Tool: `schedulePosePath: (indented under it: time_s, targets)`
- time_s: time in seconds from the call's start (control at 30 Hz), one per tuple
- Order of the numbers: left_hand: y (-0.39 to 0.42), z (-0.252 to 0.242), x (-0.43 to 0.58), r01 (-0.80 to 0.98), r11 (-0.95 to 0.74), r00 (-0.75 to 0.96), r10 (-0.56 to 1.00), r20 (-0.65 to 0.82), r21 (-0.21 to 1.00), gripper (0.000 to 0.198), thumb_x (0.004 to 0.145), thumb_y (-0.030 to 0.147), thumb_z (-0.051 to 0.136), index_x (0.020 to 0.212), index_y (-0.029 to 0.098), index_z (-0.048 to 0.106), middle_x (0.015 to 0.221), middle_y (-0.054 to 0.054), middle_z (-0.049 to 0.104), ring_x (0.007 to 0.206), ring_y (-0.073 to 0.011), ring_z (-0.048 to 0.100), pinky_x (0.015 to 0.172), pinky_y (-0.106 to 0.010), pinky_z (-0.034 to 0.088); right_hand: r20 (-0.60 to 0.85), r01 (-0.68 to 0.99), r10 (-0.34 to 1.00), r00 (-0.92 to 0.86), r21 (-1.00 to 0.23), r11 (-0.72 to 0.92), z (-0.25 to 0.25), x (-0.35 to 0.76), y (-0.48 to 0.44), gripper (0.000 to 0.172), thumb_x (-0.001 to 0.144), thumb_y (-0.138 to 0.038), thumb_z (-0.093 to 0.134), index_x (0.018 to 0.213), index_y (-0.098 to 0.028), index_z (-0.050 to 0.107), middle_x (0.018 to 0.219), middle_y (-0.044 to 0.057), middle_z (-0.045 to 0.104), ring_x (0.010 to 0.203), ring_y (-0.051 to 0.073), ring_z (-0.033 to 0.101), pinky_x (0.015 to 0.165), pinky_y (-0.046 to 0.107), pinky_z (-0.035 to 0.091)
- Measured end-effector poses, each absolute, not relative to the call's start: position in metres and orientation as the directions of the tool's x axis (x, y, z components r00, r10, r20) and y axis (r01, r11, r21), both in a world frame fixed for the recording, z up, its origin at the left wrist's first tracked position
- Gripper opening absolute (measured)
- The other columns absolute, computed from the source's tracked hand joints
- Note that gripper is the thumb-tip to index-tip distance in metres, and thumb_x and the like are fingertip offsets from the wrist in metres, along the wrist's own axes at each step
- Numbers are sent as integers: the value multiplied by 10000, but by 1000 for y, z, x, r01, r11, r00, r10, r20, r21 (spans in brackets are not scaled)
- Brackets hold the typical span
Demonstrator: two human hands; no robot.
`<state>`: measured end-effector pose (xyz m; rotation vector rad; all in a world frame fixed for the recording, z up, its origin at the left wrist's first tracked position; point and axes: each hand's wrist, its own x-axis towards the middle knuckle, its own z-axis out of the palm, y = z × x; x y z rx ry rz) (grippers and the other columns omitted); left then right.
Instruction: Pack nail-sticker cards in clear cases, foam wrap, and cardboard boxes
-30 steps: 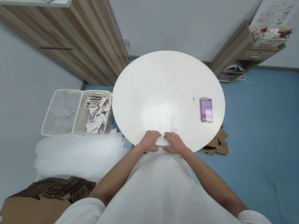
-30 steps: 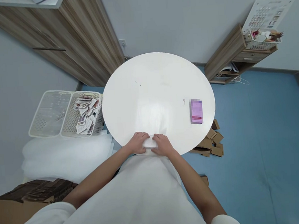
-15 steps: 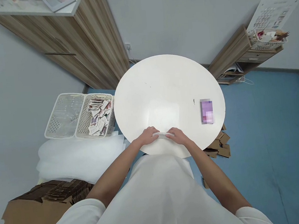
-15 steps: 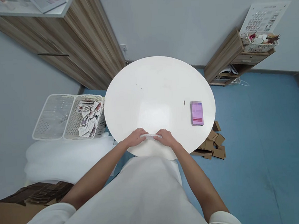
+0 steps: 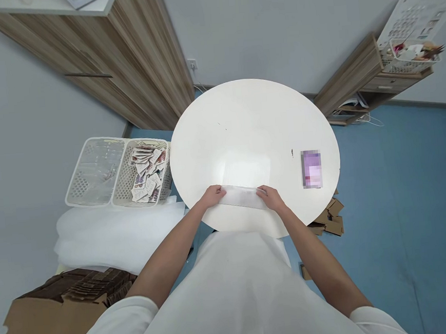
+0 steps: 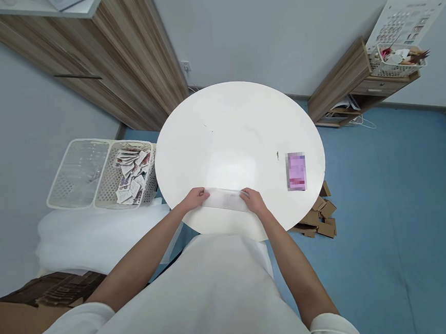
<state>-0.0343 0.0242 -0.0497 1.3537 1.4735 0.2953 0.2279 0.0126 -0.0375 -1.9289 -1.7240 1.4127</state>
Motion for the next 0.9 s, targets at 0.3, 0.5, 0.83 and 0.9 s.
schedulePosePath:
  time_s: [0.3,0.5,0.83,0.9]
  targets:
    - [21,-53,-26,642,364,41,863,-504,675,176,687,361,539,656,191,511,562,27,491,547,-119,473,538,-240,371,-356,756,931,80,-587,-290,-52,234,-12,299,757,-244,417,1035,-221,524,986,42,578,857,184,539,726,314,433]
    - [8,-48,-20,746,157,-12,975,-222,647,385,734,353,509,1071,170,469,1008,-81,565,891,-189,545,765,-316,430,-9,868,999,30,-496,-31,-43,226,-26,392,804,-267,396,1187,-185,414,1184,116,462,1112,248,401,901,408,343]
    - [2,-42,15,759,-474,580,803,-134,446,640,640,308,606,1224,191,372,1240,-94,457,1150,-247,387,950,-382,270,-136,849,886,-442,-382,365,-50,206,-21,438,658,-277,615,1059,-180,468,1293,137,404,1157,259,391,939,422,290]
    - [0,-41,15,753,-472,584,801,-135,459,608,628,325,606,1188,190,413,1181,-91,501,1090,-247,433,921,-380,291,-154,848,886,-438,-399,350,-50,207,-24,424,657,-279,609,1045,-179,473,1282,135,420,1139,248,410,933,410,296]
